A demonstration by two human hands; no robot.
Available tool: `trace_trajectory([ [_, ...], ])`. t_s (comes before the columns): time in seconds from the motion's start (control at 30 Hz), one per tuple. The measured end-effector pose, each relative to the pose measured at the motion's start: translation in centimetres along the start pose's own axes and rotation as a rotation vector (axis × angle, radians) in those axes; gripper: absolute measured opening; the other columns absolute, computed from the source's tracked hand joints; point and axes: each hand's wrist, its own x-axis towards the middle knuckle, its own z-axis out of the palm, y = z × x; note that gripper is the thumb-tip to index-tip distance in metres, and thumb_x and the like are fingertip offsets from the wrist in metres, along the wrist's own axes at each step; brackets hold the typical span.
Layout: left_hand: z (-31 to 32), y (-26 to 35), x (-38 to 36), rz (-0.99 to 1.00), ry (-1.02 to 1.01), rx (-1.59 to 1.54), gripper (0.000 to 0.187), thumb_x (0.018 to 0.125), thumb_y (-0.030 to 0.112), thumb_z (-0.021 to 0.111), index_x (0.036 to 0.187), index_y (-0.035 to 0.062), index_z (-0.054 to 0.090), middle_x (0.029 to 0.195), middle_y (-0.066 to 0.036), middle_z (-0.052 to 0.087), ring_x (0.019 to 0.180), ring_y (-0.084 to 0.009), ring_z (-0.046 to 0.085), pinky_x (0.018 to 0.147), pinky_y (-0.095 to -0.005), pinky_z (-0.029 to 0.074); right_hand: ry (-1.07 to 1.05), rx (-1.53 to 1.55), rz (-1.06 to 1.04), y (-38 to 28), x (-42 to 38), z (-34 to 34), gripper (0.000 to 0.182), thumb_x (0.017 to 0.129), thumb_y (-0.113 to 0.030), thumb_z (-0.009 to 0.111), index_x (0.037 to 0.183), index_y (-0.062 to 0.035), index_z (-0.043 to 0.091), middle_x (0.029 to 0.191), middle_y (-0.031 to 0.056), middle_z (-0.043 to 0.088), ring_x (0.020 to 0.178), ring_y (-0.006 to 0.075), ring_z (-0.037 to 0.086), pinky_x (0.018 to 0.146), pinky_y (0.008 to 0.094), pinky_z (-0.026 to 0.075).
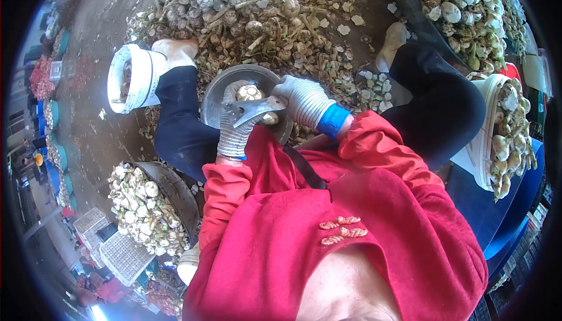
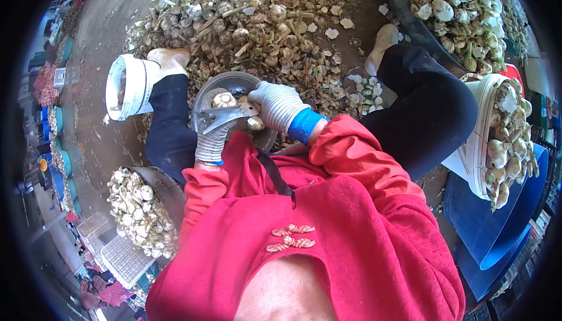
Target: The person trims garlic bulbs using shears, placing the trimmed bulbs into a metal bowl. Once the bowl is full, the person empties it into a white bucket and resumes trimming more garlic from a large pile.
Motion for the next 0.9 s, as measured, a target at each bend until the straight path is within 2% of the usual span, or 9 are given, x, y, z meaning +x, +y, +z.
trace_trajectory([
  [0.27, 1.6, 0.0, -0.4, 0.065, 0.042, 0.032, 0.057, 0.062, 0.018, 0.084, 0.106, 0.0019, 0.051, 0.091, -0.007, 0.057, 0.081, -0.0172, 0.058, 0.073, -0.0282, 0.051, 0.001, -0.096, 0.017, 1.3, 0.7, 1.0, 0.017, 0.078, -0.017, 0.060, 0.092, -0.0073, 0.065, 0.089, 0.0169, 0.063, 0.084, 0.0362, 0.063, 0.072, 0.0433, 0.050],
  [0.37, 2.1, 3.1, -0.9, 0.050, 0.104, -0.186, 0.059, 0.058, 0.015, 0.086, 0.104, 0.0036, 0.052, 0.092, -0.005, 0.057, 0.082, -0.0154, 0.057, 0.073, -0.0269, 0.050, -0.114, 0.061, 0.375, 9.4, 2.4, 4.0, 0.017, 0.079, -0.016, 0.060, 0.090, -0.0044, 0.064, 0.085, 0.0203, 0.064, 0.080, 0.0368, 0.063, 0.071, 0.0416, 0.051],
  [0.4, 1.6, 4.0, -0.9, 0.247, 0.111, -0.093, 0.060, 0.058, 0.010, 0.086, 0.108, 0.0038, 0.053, 0.094, -0.004, 0.056, 0.084, -0.0136, 0.056, 0.075, -0.0261, 0.050, -0.070, 0.267, 0.558, 14.6, 2.2, 5.2, 0.016, 0.079, -0.016, 0.060, 0.090, -0.0037, 0.064, 0.084, 0.0206, 0.064, 0.079, 0.0362, 0.063, 0.070, 0.0403, 0.050],
  [0.43, 0.9, 3.6, -1.1, 0.177, 0.162, -0.180, 0.059, 0.060, 0.010, 0.085, 0.110, 0.0047, 0.052, 0.094, -0.004, 0.056, 0.084, -0.0134, 0.056, 0.075, -0.0263, 0.050, -0.038, 0.472, 0.728, 17.7, 2.3, 6.2, 0.016, 0.079, -0.015, 0.061, 0.090, -0.0030, 0.064, 0.082, 0.0210, 0.065, 0.077, 0.0356, 0.063, 0.070, 0.0390, 0.050],
  [0.53, 0.1, 1.4, 0.1, -0.061, 0.274, -0.574, 0.055, 0.069, 0.006, 0.080, 0.116, 0.0068, 0.051, 0.099, -0.004, 0.057, 0.086, -0.0128, 0.056, 0.078, -0.0272, 0.050, 0.358, 0.385, 0.617, 11.6, 2.9, 3.6, 0.015, 0.077, -0.012, 0.065, 0.090, -0.0039, 0.064, 0.080, 0.0183, 0.065, 0.073, 0.0316, 0.063, 0.068, 0.0376, 0.049],
  [0.6, -0.5, -0.6, 0.9, -0.120, 0.250, -0.928, 0.048, 0.076, 0.017, 0.075, 0.117, 0.0068, 0.052, 0.102, -0.007, 0.058, 0.091, -0.0185, 0.058, 0.082, -0.0319, 0.052, 0.374, 0.363, 0.225, 7.9, 2.1, 3.3, 0.013, 0.074, -0.012, 0.070, 0.085, -0.0073, 0.065, 0.077, 0.0144, 0.063, 0.072, 0.0297, 0.061, 0.067, 0.0359, 0.048],
  [0.63, -0.7, -1.4, 1.3, -0.174, 0.181, -1.151, 0.046, 0.078, 0.020, 0.073, 0.117, 0.0066, 0.053, 0.105, -0.008, 0.059, 0.093, -0.0213, 0.059, 0.082, -0.0342, 0.052, 0.327, 0.526, 0.228, 7.2, 1.6, 4.6, 0.016, 0.071, -0.009, 0.069, 0.086, -0.0081, 0.065, 0.080, 0.0099, 0.062, 0.077, 0.0227, 0.061, 0.073, 0.0328, 0.050],
  [0.7, 0.5, -0.1, 1.4, -0.215, 0.218, -1.313, 0.045, 0.079, 0.022, 0.071, 0.117, 0.0048, 0.053, 0.108, -0.011, 0.059, 0.097, -0.0245, 0.059, 0.084, -0.0380, 0.053, 0.245, 0.410, 0.098, 3.5, 0.9, 2.5, 0.021, 0.070, -0.012, 0.067, 0.091, -0.0079, 0.064, 0.083, 0.0145, 0.060, 0.080, 0.0336, 0.059, 0.073, 0.0376, 0.048],
  [0.9, 3.0, 2.1, 2.1, -0.261, 0.115, -1.523, 0.036, 0.081, 0.016, 0.067, 0.113, 0.0035, 0.054, 0.111, -0.013, 0.060, 0.098, -0.0283, 0.061, 0.085, -0.0435, 0.053, 0.248, 0.482, 0.107, 3.2, 1.8, 2.6, 0.021, 0.073, -0.015, 0.061, 0.092, -0.0060, 0.063, 0.088, 0.0182, 0.061, 0.084, 0.0351, 0.059, 0.074, 0.0389, 0.048],
])
